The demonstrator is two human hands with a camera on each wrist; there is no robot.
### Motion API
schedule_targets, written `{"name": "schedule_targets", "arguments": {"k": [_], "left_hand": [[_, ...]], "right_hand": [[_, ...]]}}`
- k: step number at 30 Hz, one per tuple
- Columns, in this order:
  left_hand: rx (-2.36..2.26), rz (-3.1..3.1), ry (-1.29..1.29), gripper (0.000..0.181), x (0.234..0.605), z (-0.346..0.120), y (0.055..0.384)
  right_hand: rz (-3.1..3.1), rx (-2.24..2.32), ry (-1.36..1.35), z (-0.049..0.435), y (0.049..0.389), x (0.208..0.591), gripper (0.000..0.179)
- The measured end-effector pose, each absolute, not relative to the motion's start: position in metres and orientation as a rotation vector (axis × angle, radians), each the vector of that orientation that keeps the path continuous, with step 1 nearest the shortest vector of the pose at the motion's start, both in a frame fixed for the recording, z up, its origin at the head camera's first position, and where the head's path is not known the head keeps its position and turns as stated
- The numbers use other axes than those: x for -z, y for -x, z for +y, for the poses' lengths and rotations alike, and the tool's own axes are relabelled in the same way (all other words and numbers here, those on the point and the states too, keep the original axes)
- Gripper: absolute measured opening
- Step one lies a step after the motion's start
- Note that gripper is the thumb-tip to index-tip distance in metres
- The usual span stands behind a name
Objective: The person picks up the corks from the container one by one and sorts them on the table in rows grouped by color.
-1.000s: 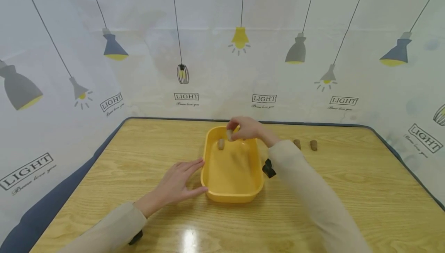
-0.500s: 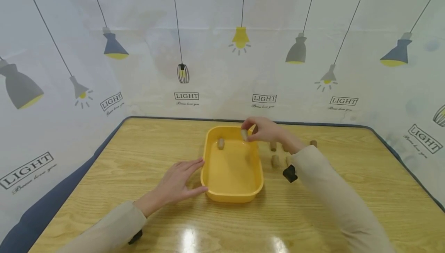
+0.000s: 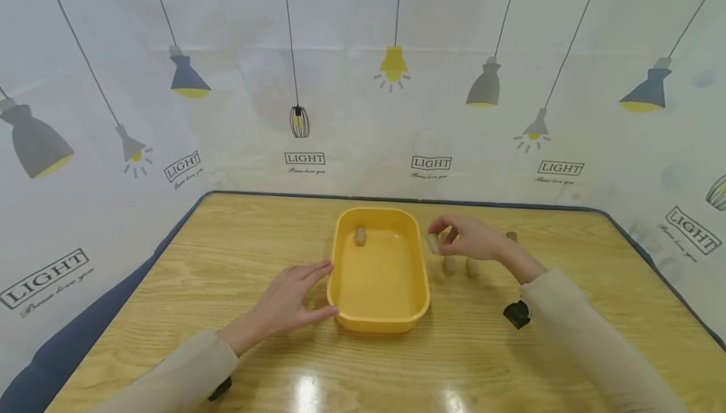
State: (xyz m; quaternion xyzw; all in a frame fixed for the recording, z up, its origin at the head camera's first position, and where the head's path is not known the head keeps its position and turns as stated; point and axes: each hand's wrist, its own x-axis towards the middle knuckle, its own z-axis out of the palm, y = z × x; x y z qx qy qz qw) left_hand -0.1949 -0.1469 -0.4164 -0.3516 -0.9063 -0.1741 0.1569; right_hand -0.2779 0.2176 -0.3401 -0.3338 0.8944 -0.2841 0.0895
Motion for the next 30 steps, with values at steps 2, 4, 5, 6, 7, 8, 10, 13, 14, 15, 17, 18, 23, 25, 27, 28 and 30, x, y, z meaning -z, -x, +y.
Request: {"name": "schedule_targets", "arguments": {"k": [2, 4, 5, 6, 7, 8, 10, 13, 14, 15, 17, 18, 23, 25, 27, 28, 30], "left_hand": [[0.491, -2.596, 1.007, 0.077, 0.416, -0.147, 0.194], [0.490, -2.600, 1.009, 0.077, 0.416, -0.147, 0.194], [0.490, -2.605, 1.009, 0.077, 0.416, -0.147, 0.194], [0.492, -2.611, 1.009, 0.076, 0.416, -0.147, 0.194], [0.494, -2.619, 1.008, 0.076, 0.415, -0.147, 0.194], [0.495, -2.625, 1.009, 0.076, 0.415, -0.147, 0.194], [0.496, -2.638, 1.007, 0.076, 0.414, -0.147, 0.193], [0.498, -2.645, 1.008, 0.077, 0.414, -0.147, 0.193], [0.498, -2.645, 1.008, 0.077, 0.414, -0.147, 0.193], [0.498, -2.645, 1.007, 0.077, 0.414, -0.147, 0.193], [0.501, -2.639, 1.009, 0.077, 0.414, -0.147, 0.193], [0.503, -2.634, 1.011, 0.077, 0.414, -0.147, 0.194], [0.508, -2.612, 1.018, 0.077, 0.415, -0.147, 0.194], [0.504, -2.611, 1.018, 0.077, 0.415, -0.147, 0.194], [0.507, -2.617, 1.015, 0.077, 0.415, -0.147, 0.194], [0.507, -2.620, 1.014, 0.077, 0.415, -0.147, 0.194], [0.504, -2.629, 1.011, 0.077, 0.414, -0.147, 0.194]], "right_hand": [[2.659, 0.861, 0.994, 0.226, 0.275, 0.345, 0.035], [2.655, 0.892, 0.997, 0.233, 0.271, 0.349, 0.034], [2.651, 0.913, 0.997, 0.237, 0.270, 0.351, 0.034], [2.651, 0.931, 0.998, 0.240, 0.268, 0.353, 0.034], [2.657, 0.940, 0.995, 0.244, 0.266, 0.355, 0.033], [2.660, 0.956, 0.988, 0.247, 0.265, 0.356, 0.034], [2.671, 0.976, 0.978, 0.253, 0.262, 0.359, 0.034], [2.676, 0.998, 0.957, 0.265, 0.258, 0.365, 0.035], [2.674, 1.006, 0.948, 0.268, 0.257, 0.366, 0.036], [2.672, 1.008, 0.933, 0.273, 0.256, 0.368, 0.036], [2.666, 1.014, 0.894, 0.281, 0.254, 0.372, 0.037], [2.669, 1.012, 0.865, 0.285, 0.253, 0.374, 0.037], [2.697, 0.998, 0.742, 0.301, 0.251, 0.382, 0.038], [2.704, 1.011, 0.722, 0.306, 0.251, 0.385, 0.038], [2.701, 1.040, 0.708, 0.310, 0.252, 0.388, 0.038], [2.697, 1.056, 0.702, 0.312, 0.252, 0.389, 0.038], [2.688, 1.083, 0.686, 0.314, 0.253, 0.392, 0.039]]}}
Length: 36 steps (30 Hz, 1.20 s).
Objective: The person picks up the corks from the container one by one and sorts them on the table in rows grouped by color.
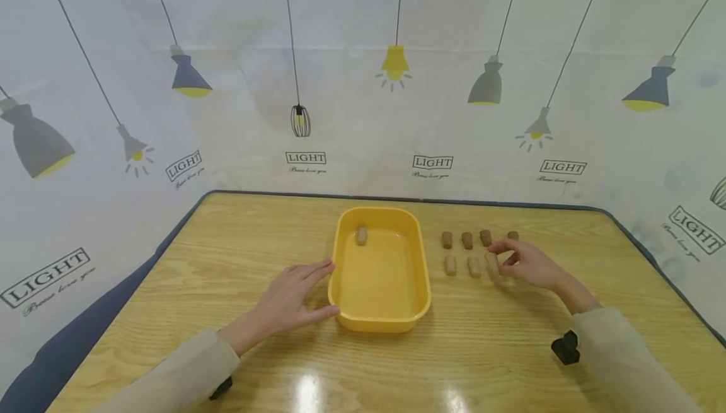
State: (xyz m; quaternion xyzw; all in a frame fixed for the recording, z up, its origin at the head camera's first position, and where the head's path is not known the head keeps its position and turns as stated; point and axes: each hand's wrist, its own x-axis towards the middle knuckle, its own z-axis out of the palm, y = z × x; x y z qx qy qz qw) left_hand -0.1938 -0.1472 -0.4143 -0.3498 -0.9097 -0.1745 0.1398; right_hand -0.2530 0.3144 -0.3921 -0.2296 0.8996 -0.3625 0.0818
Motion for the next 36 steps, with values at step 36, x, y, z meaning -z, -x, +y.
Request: {"name": "schedule_targets", "arguments": {"k": [36], "left_hand": [[0.509, -2.665, 1.000, 0.075, 0.415, -0.148, 0.195]], "right_hand": [[2.702, 1.036, 0.491, 0.329, 0.267, 0.405, 0.043]]}}
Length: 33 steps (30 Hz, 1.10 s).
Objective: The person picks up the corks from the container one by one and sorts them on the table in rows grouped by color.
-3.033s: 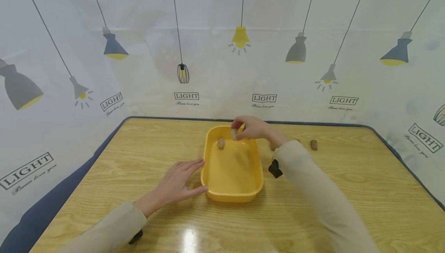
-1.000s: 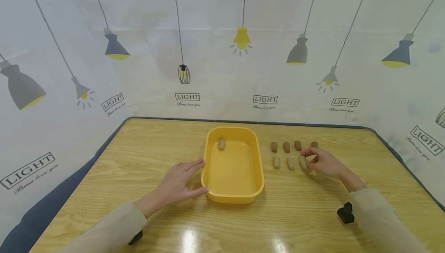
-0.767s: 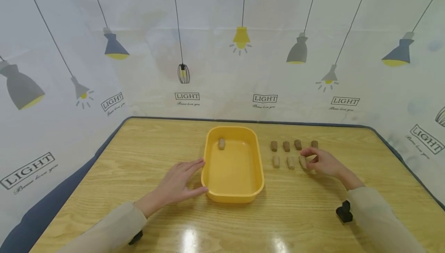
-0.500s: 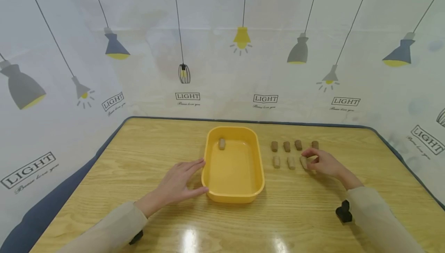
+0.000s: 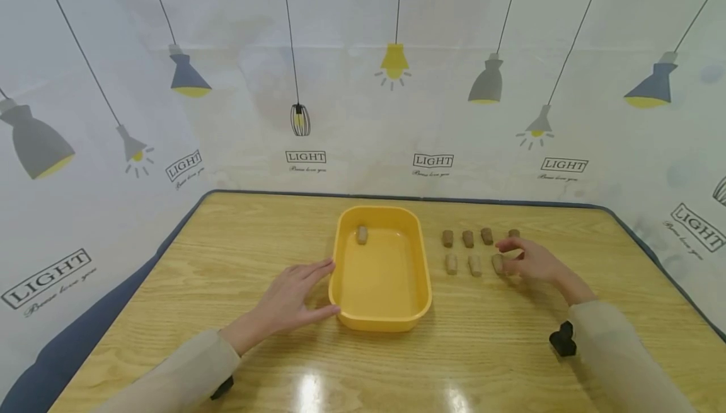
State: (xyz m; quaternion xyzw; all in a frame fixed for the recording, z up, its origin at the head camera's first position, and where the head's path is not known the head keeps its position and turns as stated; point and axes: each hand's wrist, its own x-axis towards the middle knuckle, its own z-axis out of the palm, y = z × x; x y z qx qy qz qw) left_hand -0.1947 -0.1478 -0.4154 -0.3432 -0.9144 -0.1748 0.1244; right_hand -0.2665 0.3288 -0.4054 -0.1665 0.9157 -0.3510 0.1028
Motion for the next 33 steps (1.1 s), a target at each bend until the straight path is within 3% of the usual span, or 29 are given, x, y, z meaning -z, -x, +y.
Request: {"name": "schedule_targets", "arguments": {"k": [11, 23, 33], "left_hand": [[0.483, -2.673, 0.993, 0.075, 0.414, -0.147, 0.194], [0.472, -2.668, 0.993, 0.075, 0.413, -0.148, 0.195], [0.484, -2.691, 0.989, 0.075, 0.414, -0.147, 0.195]], "right_hand": [[2.774, 1.096, 0.547, 0.308, 0.281, 0.360, 0.040], [2.778, 1.050, 0.720, 0.211, 0.311, 0.326, 0.035], [2.724, 0.970, 0.814, 0.140, 0.328, 0.334, 0.037]]}}
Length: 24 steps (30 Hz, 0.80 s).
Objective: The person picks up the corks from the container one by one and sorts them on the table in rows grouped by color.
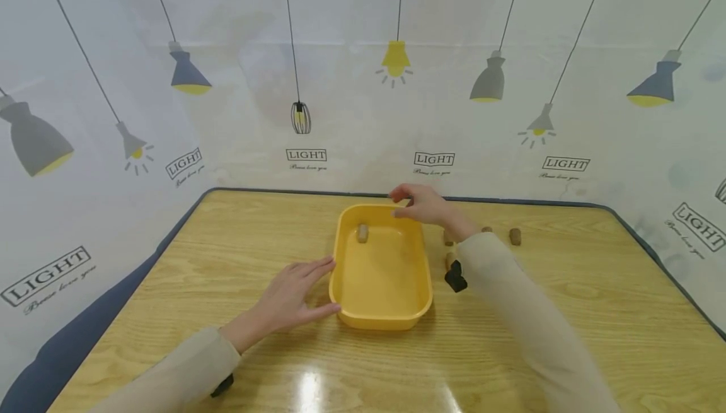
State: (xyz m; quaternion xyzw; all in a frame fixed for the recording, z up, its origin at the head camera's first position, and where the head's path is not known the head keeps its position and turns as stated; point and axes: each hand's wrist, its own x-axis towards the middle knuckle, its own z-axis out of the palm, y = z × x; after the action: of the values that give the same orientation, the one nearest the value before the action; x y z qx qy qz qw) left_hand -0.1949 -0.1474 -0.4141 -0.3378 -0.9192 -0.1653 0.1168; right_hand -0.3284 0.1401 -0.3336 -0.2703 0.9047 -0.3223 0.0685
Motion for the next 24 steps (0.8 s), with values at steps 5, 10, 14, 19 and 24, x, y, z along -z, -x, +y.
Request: {"name": "schedule_targets", "arguments": {"k": [5, 10, 14, 19, 24], "left_hand": [[0.490, -2.701, 0.983, 0.074, 0.414, -0.147, 0.195], [0.494, -2.688, 0.988, 0.074, 0.414, -0.148, 0.195], [0.506, -2.689, 0.988, 0.074, 0.412, -0.148, 0.194], [0.501, -2.695, 0.985, 0.074, 0.412, -0.148, 0.194], [0.496, -2.689, 0.986, 0.075, 0.413, -0.148, 0.194]], "right_hand": [[2.702, 0.889, 0.762, 0.118, 0.330, 0.341, 0.039], [2.733, 0.829, 0.687, 0.110, 0.334, 0.339, 0.040], [2.738, 0.839, 0.658, 0.106, 0.337, 0.335, 0.037], [2.724, 0.872, 0.717, 0.094, 0.336, 0.334, 0.036], [2.663, 0.944, 0.686, 0.082, 0.332, 0.343, 0.038]]}}
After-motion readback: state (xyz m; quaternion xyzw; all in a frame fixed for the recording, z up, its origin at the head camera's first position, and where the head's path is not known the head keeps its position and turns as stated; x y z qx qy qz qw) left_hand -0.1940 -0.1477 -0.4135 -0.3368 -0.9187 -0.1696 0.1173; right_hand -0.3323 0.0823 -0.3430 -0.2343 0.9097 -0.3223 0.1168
